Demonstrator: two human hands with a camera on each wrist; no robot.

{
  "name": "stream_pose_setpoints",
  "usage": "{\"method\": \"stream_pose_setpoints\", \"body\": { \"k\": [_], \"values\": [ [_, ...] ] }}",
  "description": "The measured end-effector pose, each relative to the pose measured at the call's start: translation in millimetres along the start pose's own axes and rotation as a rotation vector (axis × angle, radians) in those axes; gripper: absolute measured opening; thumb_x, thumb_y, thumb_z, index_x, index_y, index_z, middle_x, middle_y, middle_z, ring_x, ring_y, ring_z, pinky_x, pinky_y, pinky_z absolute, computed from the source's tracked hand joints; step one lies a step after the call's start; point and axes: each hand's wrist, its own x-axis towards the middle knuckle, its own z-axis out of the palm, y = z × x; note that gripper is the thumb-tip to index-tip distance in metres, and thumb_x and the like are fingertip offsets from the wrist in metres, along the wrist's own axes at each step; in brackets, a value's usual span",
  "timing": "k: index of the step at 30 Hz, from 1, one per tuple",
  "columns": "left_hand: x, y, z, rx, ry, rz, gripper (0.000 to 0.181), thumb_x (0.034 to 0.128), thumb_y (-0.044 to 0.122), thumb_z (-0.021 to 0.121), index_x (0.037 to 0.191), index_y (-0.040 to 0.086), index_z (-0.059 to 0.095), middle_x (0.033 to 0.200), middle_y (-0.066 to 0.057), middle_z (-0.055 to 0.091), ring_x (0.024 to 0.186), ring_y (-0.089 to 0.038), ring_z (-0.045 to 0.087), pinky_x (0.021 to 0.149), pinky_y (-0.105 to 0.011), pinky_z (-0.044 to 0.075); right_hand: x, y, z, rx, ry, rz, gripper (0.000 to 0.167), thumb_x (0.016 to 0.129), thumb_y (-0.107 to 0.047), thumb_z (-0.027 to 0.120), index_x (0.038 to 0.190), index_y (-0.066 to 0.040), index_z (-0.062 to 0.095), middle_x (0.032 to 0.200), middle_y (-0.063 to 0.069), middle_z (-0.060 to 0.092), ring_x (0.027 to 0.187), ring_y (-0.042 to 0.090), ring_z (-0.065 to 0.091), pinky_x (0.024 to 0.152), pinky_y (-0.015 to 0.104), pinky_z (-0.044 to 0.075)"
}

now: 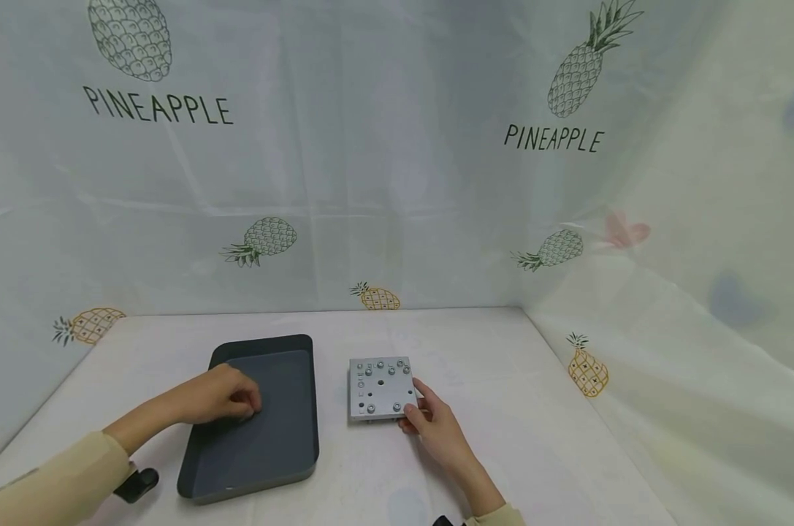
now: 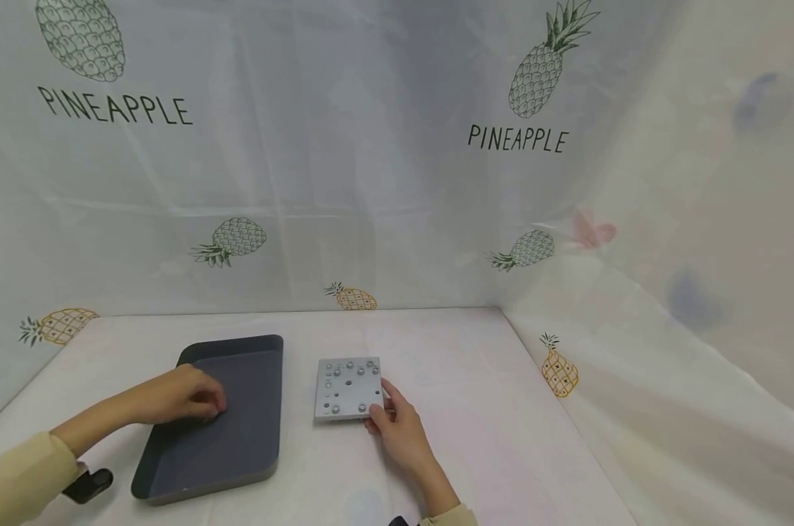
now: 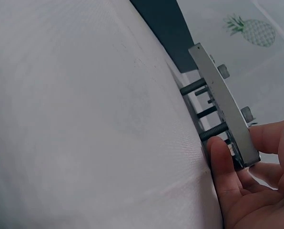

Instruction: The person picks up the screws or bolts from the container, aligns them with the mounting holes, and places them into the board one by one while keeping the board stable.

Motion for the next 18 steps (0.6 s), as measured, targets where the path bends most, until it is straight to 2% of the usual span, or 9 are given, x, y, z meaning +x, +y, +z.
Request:
{"method": "stream_pose_setpoints", "body": {
  "k": [8, 13, 18],
  "values": [
    [16.1, 10.8, -8.2, -0.015, 0.052, 0.041, 0.006, 0.0964, 0.012, 0.079, 0.098, 0.017, 0.076, 0.086, 0.015, 0.071, 0.075, 0.002, 0.061, 0.065, -0.024, 0.054, 0.1, 0, 0, -0.009, 0.007, 0.007, 0.064, 0.109, -0.015, 0.061, 0.164, 0.0, 0.032, 0.118, 0.016, 0.065, 0.094, 0.019, 0.071, 0.083, 0.026, 0.061],
    [30.0, 20.4, -11.1, -0.014, 0.072, 0.033, 0.005, 0.0979, 0.017, 0.078, 0.102, 0.019, 0.076, 0.092, 0.017, 0.072, 0.082, 0.001, 0.065, 0.072, -0.026, 0.056, 0.9, 1, 0, 0.004, 0.004, -0.001, 0.064, 0.109, -0.013, 0.06, 0.164, 0.002, 0.031, 0.119, 0.016, 0.066, 0.094, 0.021, 0.072, 0.082, 0.029, 0.061],
    [46.2, 32.5, -9.2, -0.055, 0.074, 0.035, 0.006, 0.0988, 0.019, 0.078, 0.105, 0.019, 0.076, 0.096, 0.016, 0.073, 0.086, -0.001, 0.068, 0.076, -0.027, 0.058, 1.1, 2, 0, 0.008, 0.004, 0.005, 0.064, 0.109, -0.012, 0.06, 0.164, 0.001, 0.031, 0.119, 0.016, 0.066, 0.094, 0.022, 0.071, 0.082, 0.029, 0.061]
  ]
}}
